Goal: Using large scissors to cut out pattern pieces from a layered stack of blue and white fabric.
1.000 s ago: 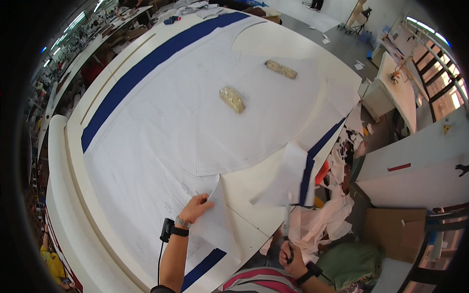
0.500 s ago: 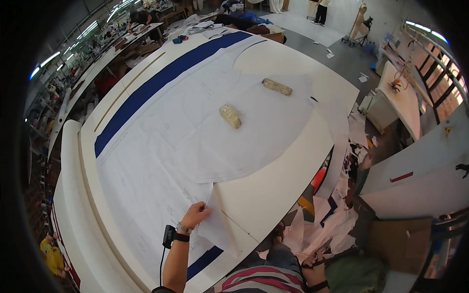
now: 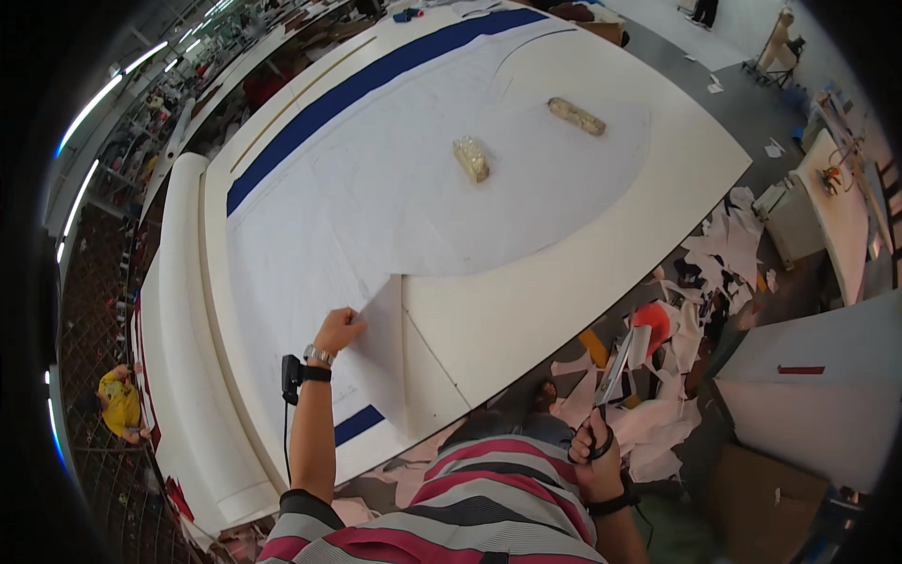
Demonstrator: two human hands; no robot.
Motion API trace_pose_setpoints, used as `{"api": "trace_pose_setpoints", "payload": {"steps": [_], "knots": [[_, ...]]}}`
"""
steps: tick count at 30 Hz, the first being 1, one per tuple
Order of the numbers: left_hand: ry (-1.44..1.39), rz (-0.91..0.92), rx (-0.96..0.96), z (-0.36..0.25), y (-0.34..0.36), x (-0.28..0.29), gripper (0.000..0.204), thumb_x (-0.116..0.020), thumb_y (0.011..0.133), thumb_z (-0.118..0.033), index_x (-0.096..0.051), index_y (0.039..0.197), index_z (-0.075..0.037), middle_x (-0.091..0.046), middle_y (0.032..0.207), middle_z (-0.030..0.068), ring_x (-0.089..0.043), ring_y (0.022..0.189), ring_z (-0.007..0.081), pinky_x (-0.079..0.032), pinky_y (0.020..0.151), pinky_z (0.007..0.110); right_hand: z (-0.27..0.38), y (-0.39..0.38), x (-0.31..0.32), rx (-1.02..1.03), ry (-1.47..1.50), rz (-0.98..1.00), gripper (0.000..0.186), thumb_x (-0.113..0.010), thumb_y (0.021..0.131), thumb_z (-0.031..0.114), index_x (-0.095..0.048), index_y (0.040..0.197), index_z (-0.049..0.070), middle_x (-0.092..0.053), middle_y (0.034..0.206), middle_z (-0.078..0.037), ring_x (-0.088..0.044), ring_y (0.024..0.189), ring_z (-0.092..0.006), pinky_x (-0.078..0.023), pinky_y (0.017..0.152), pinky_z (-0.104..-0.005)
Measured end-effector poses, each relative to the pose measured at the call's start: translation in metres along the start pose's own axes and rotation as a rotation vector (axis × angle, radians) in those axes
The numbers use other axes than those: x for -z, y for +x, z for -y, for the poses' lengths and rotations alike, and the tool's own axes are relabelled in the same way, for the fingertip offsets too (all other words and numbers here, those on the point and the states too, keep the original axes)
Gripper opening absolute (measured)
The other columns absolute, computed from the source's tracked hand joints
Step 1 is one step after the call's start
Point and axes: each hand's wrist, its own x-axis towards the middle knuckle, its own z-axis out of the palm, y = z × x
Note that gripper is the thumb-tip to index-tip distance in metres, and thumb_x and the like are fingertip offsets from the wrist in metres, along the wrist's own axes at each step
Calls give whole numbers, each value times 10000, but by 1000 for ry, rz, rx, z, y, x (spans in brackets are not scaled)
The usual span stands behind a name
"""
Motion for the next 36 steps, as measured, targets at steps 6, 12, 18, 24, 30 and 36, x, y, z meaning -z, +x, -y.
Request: {"api": "trace_pose_setpoints", "payload": {"steps": [6, 12, 18, 24, 30, 36], "knots": [[45, -19, 39, -8, -3, 5, 359, -789, 839, -284, -738, 985, 40, -720, 789, 110, -649, 701, 189, -515, 663, 356, 20, 7, -5, -21, -310, -29, 315, -663, 1051, 359, -523, 906, 118, -464, 642, 25, -449, 483, -89, -361, 450, -254], [-53, -37, 72, 16, -4, 1, 388, -802, 806, -274, -735, 1036, 30, -744, 837, 162, -709, 763, 285, -557, 720, 386, 13, 19, -14, -44, -519, 10, 276, -699, 1034, 304, -527, 947, 106, -497, 634, 16, -475, 451, -85, -339, 403, -239], [-116, -1, 56, 38, -6, 9, 365, -816, 831, -222, -715, 1069, 35, -721, 796, 123, -664, 717, 236, -540, 714, 364, -18, 25, -61, -126, -681, 83, 299, -714, 1026, 325, -523, 941, 111, -499, 631, 31, -478, 456, -68, -333, 405, -222], [-230, 78, 135, 43, -13, 31, 282, -792, 868, -162, -705, 1057, 28, -721, 807, 76, -608, 706, 138, -498, 677, 308, -67, 40, -119, -174, -797, 101, 325, -731, 1014, 327, -528, 910, 95, -505, 631, 37, -482, 474, -50, -347, 410, -208], [-283, 122, 107, 57, -12, 39, 253, -761, 906, -126, -685, 1081, 40, -730, 849, 69, -599, 728, 127, -498, 689, 303, -122, 64, -164, -184, -927, 175, 367, -750, 998, 368, -567, 906, 62, -517, 624, 25, -452, 460, -50, -355, 411, -220], [-309, 177, 103, 59, -7, 40, 272, -756, 925, -133, -665, 1100, 55, -720, 861, 72, -592, 752, 120, -495, 711, 295, -166, 91, -181, -239, -796, 228, 437, -709, 1012, 451, -542, 888, 67, -496, 630, 17, -451, 461, -65, -325, 411, -240]]}}
